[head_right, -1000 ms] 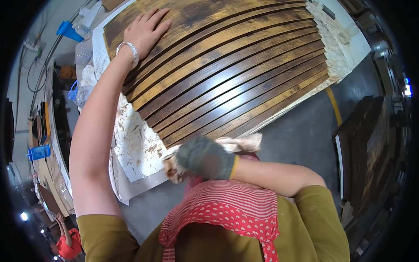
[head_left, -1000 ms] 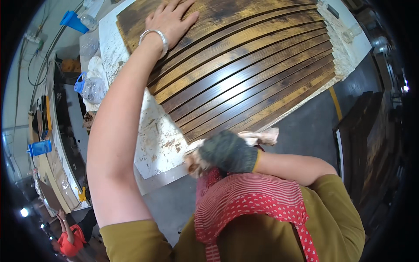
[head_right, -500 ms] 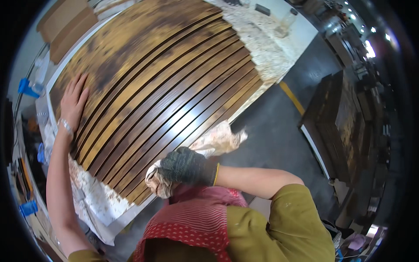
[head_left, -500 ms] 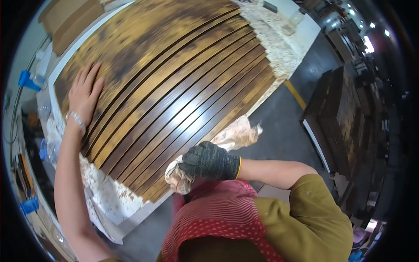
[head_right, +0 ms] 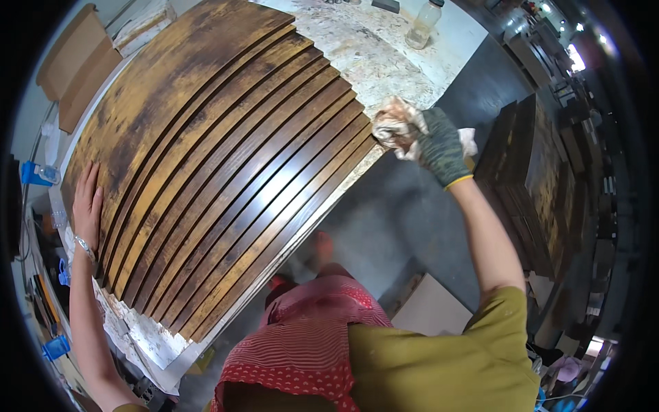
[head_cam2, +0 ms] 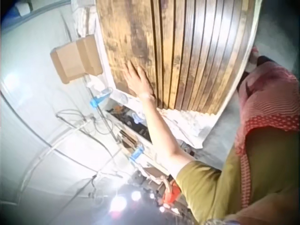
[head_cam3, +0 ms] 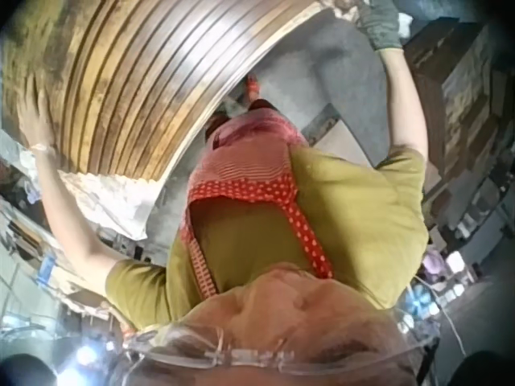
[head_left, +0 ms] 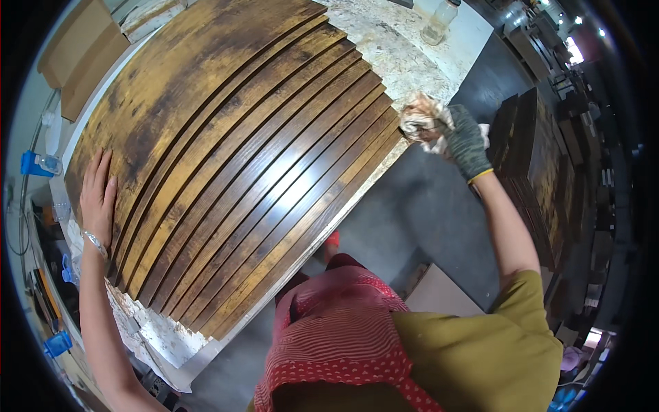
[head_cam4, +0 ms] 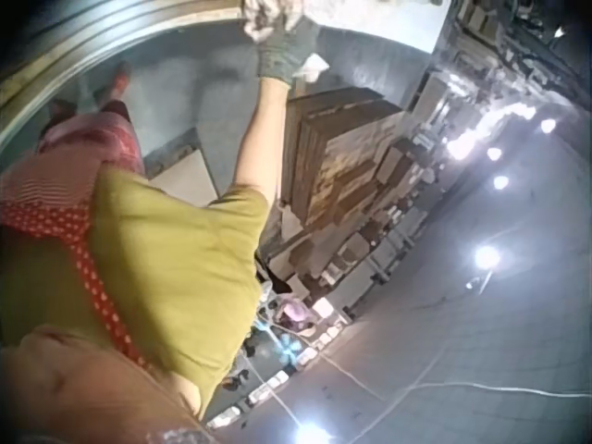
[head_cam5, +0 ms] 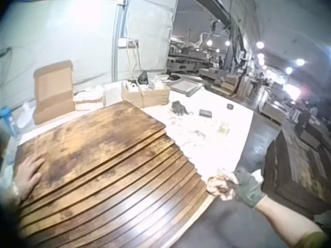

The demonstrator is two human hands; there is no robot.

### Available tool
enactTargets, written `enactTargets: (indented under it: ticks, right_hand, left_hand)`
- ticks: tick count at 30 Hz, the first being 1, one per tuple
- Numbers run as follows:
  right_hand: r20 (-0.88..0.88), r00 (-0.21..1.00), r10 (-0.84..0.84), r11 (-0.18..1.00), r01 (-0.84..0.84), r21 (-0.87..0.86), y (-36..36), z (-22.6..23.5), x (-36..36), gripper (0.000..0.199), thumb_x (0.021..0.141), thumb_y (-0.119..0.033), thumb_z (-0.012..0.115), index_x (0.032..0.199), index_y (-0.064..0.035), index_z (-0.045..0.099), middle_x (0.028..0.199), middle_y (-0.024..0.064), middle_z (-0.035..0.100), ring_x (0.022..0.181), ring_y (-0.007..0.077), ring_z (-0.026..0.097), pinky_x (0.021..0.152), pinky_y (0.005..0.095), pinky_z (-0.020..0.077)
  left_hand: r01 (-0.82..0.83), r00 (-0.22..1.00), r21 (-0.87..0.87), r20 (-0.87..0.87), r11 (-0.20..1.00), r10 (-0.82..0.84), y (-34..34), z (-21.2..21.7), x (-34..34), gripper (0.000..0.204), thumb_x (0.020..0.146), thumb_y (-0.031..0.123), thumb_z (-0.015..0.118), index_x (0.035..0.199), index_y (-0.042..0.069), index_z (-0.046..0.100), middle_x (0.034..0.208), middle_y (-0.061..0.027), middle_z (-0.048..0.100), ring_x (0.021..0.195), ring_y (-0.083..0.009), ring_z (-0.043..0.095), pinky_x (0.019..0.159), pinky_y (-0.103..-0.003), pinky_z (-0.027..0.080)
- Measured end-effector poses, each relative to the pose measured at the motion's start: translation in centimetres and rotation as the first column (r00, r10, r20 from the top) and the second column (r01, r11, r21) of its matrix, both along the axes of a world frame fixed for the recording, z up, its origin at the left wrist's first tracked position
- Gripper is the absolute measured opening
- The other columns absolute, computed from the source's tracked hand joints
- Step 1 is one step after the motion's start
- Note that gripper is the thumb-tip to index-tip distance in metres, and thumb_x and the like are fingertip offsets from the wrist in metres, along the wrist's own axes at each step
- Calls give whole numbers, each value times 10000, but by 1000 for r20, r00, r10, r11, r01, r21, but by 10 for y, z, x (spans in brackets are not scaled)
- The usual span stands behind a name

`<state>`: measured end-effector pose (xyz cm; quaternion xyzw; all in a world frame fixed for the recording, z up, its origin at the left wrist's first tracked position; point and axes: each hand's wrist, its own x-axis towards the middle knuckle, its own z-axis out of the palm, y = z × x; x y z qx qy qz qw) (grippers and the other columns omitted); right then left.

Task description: The person wipes down several wooden boards with a cloth, handling them one at a time and turning them over to wipe both sides.

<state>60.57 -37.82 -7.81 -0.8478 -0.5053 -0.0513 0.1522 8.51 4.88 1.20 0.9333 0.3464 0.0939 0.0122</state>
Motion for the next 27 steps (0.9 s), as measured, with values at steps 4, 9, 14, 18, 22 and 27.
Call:
enactTargets:
  ticks: [4,9,14,18,22,27]
  right_hand:
    - [229,963,142,990,-140,-26,27,-17,-96,496,770,-201,639,1211,-29,493,1003,171,554,974,338,563,856,419,456]
    - [-656,718,232,971,-132,199,17,-5,-196,478,695,-148,651,1138,-10,535,1039,167,572,950,326,569,830,388,462]
    - [-88,985,149,989,-149,5,24,12,-137,473,705,-179,647,1136,-23,534,1027,141,584,955,324,579,802,406,484]
    - [-201,977,72,987,-98,-125,35,22,-186,372,780,-271,596,1065,-38,541,981,103,582,954,266,566,734,392,486]
    - [-472,698,538,842,-425,331,39,-50,-334,394,909,-390,431,1002,-14,500,874,76,546,786,209,545,641,352,462]
    - [-435,567,700,673,-728,134,73,2,-478,308,791,-166,508,1037,13,556,924,171,590,778,305,591,732,410,468]
  left_hand:
    - [0,1000,6,-4,1000,0,1,-2,-3,502,940,403,376,1371,148,407,1446,-83,344,1338,-293,299,1092,-404,225]
    - [44,999,26,7,999,-44,10,-8,-14,502,943,402,364,1375,150,403,1443,-85,347,1333,-294,309,1089,-404,230]
    - [25,999,52,-39,998,-23,3,-6,-19,481,950,373,360,1373,150,401,1428,-98,365,1322,-309,318,1081,-384,244]
    - [85,996,70,11,994,-86,9,-7,-13,469,947,379,369,1356,154,418,1396,-105,396,1285,-316,358,1059,-374,277]
    - [10,1000,72,12,997,-11,13,-14,-8,495,926,493,347,1368,274,391,1430,-50,367,1307,-317,335,1055,-438,277]
    - [35,999,107,-13,994,-34,23,-24,-3,529,915,554,310,1384,313,357,1458,-30,331,1330,-316,307,1069,-456,253]
